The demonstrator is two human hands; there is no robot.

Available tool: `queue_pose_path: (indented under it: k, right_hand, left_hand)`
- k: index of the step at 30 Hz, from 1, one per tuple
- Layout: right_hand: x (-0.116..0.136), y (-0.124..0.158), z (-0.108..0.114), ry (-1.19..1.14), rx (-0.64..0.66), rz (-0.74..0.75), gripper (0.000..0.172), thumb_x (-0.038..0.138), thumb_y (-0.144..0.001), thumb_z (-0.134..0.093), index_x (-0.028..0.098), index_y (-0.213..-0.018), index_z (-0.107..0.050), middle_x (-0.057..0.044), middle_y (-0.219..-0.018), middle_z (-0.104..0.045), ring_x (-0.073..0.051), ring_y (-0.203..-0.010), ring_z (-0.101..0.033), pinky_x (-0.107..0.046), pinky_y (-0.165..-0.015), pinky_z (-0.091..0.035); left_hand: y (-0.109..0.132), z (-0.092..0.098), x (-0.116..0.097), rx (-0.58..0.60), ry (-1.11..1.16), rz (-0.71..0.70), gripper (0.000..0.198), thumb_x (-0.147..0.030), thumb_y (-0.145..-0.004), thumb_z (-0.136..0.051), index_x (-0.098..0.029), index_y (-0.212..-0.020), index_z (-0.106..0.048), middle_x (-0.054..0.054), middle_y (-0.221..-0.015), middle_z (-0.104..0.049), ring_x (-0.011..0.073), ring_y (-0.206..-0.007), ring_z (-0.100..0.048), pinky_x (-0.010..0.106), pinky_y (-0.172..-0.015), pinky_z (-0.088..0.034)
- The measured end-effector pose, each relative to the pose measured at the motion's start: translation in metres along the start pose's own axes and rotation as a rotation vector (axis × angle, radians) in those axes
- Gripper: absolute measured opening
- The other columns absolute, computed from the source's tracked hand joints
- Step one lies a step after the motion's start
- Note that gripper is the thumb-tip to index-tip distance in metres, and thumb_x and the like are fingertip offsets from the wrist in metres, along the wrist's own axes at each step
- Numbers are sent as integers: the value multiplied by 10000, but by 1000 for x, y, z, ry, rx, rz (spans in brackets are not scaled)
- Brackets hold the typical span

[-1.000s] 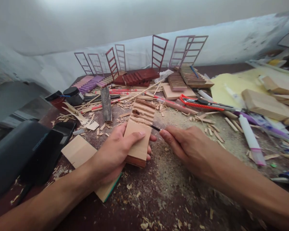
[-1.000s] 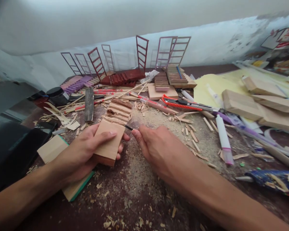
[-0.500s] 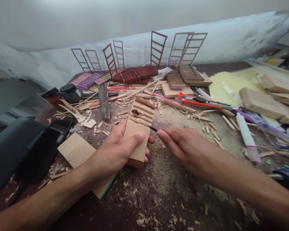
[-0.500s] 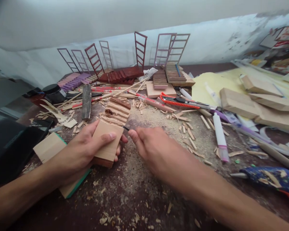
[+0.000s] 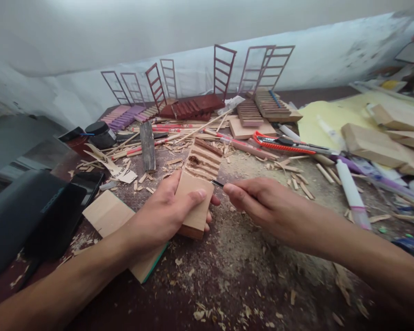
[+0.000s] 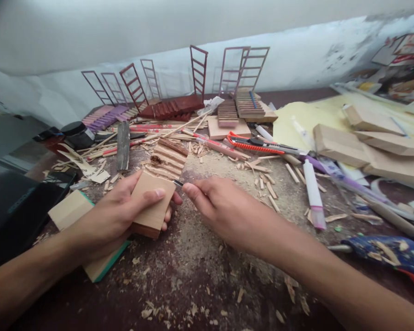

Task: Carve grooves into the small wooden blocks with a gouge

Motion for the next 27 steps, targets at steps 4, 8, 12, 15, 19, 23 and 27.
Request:
queue_pose_path:
  k: [4,8,12,15,19,23,27]
  right_hand:
    - [3,2,5,69,-69,39,465,408,-1066,-376,214,-665,-511,11,-542,-492,-116,-481,-383,-307,-512,-273]
    - [6,3,6,128,-110,49,430,420,-1068,-362,214,-743,-554,10,-568,-503,-121,-486,-377,-317,-520,-257]
    - [1,-1,-3,-49,19,-23,499,419,-1062,-365,210,-622,-476,-4,-569,-524,-119,-518,-423,-291,-521,-314]
    - [4,2,1,53,-44,1,479,424,-1069,-348,209,-675,-517,-10,-587,-534,-126,-518,-409,-307,-535,-290]
    - [6,11,5,334,-155,-16,414,458,-1067,-324,214,-862,-589,-3,-575,-486,-142,-480,-299,-347,-527,-159]
    - [3,4,-3,88,-40,-50,487,464,-1069,-304,208,-715,-518,-12,-598,-518,-130,-523,-393,-317,-539,-258]
    - [0,-1,-6,-44,33,-60,519,479,-1068,-300,205,-667,-482,-16,-617,-537,-130,-565,-430,-305,-573,-307]
  left_hand:
    - [0,-2,-1,14,8,-9,314,-336,-908,-724,-188,-1132,-560,54,-956,-733,126,-670,-678,230,-564,-590]
    - [0,-3,-3,14,-3,-23,306,-325,-923,-708,-190,-1145,-547,41,-935,-729,113,-656,-672,217,-561,-586]
    - [1,-2,-3,8,-49,-31,319,-365,-918,-717,-193,-1127,-546,50,-963,-730,122,-676,-682,222,-559,-589]
    - [1,-2,-3,6,-61,-40,331,-377,-917,-717,-198,-1135,-544,52,-972,-729,125,-680,-683,234,-573,-597]
    - [2,-2,-4,-8,-93,-53,337,-383,-922,-708,-207,-1152,-537,43,-961,-719,128,-684,-684,236,-579,-597]
    - [2,-2,-5,-17,-135,-72,344,-393,-924,-702,-207,-1150,-521,22,-912,-694,126,-685,-682,235,-589,-595]
    - [2,-2,-5,-15,-126,-67,331,-389,-930,-695,-199,-1134,-517,8,-881,-682,117,-673,-676,227,-586,-591]
Point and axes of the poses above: each hand's wrist, its own y-axis away from the middle knuckle, its own z-axis out of the back of the hand, x = y × z, the point moved 10 cm from there along -y, towards the middle knuckle
